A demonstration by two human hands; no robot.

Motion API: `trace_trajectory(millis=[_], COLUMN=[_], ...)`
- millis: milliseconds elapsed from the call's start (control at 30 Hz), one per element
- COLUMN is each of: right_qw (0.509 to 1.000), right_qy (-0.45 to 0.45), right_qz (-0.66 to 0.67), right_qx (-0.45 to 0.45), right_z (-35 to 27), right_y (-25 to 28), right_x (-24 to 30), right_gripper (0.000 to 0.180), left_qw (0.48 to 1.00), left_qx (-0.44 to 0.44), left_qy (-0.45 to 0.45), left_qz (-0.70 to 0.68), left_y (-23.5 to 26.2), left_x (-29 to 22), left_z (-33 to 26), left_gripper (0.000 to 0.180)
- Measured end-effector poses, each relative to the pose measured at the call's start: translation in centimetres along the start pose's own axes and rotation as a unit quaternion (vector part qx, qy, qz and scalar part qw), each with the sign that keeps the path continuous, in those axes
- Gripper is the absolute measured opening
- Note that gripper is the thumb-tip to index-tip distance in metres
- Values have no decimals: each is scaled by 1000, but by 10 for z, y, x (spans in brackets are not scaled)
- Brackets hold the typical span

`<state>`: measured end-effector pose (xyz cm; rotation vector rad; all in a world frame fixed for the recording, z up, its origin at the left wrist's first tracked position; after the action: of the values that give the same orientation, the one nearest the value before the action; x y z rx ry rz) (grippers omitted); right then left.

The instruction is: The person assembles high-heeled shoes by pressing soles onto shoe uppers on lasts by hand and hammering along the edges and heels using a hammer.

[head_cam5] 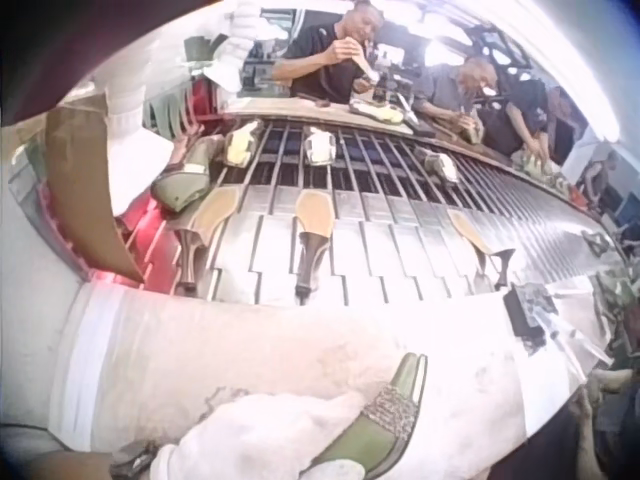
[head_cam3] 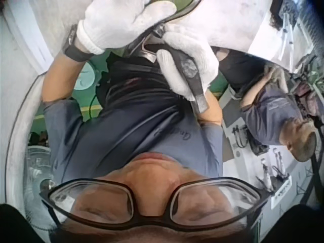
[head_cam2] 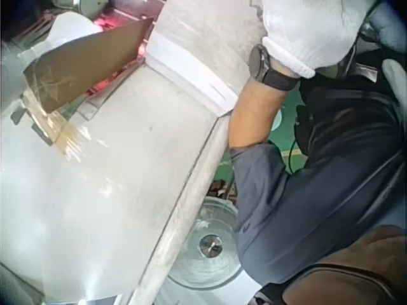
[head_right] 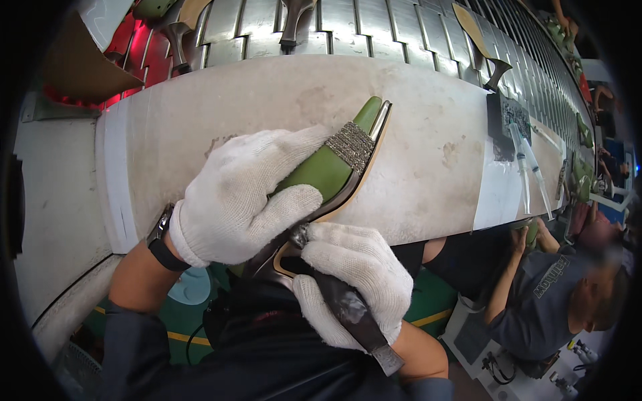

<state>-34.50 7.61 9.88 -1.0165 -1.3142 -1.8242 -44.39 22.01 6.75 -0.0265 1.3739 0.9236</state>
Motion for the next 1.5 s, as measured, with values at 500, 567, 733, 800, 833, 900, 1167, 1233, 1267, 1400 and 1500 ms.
trace_trajectory(millis=[500, 567, 733, 800, 833, 900, 1167, 1233, 1267, 1400, 1500], right_qw=[985, 969, 982, 986, 984, 974, 967, 957, 953, 966, 950], right_qy=[-72, -96, -124, -141, -149, -201, -182, -231, -204, -156, -171], right_qz=[153, 203, 146, 87, 93, 104, 167, 157, 199, 176, 243], right_qx=[-38, -99, 6, 32, 35, 6, -60, -74, -101, -109, -93], right_z=[7, 13, 50, 63, 67, 83, 75, 57, 47, 30, 24], right_y=[32, 57, 65, 71, 71, 73, 69, 71, 69, 72, 60], right_x=[-9, -12, -23, -33, -41, -54, -111, -114, -114, -101, -75], right_gripper=[29, 29, 25, 23, 24, 28, 22, 23, 24, 23, 23], left_qw=[996, 994, 985, 987, 985, 982, 986, 976, 971, 991, 992], left_qx=[43, 43, 50, 40, 57, 72, -27, -159, -224, -82, -26], left_qy=[81, 86, 122, 114, 131, 148, 147, 120, 75, -89, -122], left_qz=[20, 53, 108, 102, 94, 90, 75, 82, -46, -61, 16], left_y=[5, -5, -21, -18, -20, -18, 15, 51, 59, 70, 48], left_x=[-9, -21, -18, -19, -15, -17, -19, -46, -70, -126, -139], left_z=[13, 28, 34, 37, 36, 35, 37, 28, 19, 22, 22], left_gripper=[82, 88, 74, 73, 72, 72, 70, 76, 78, 79, 73])
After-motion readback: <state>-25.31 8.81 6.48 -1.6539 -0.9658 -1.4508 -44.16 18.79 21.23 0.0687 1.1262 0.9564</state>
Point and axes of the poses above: each hand's wrist, its own z-axis towards the middle knuckle, its own y-axis out of the back of the hand, x = y × z, the point moved 8 cm from there along z, towards the middle knuckle, and after that the axes turned 1 degree about -z, right-handed, at the moved point
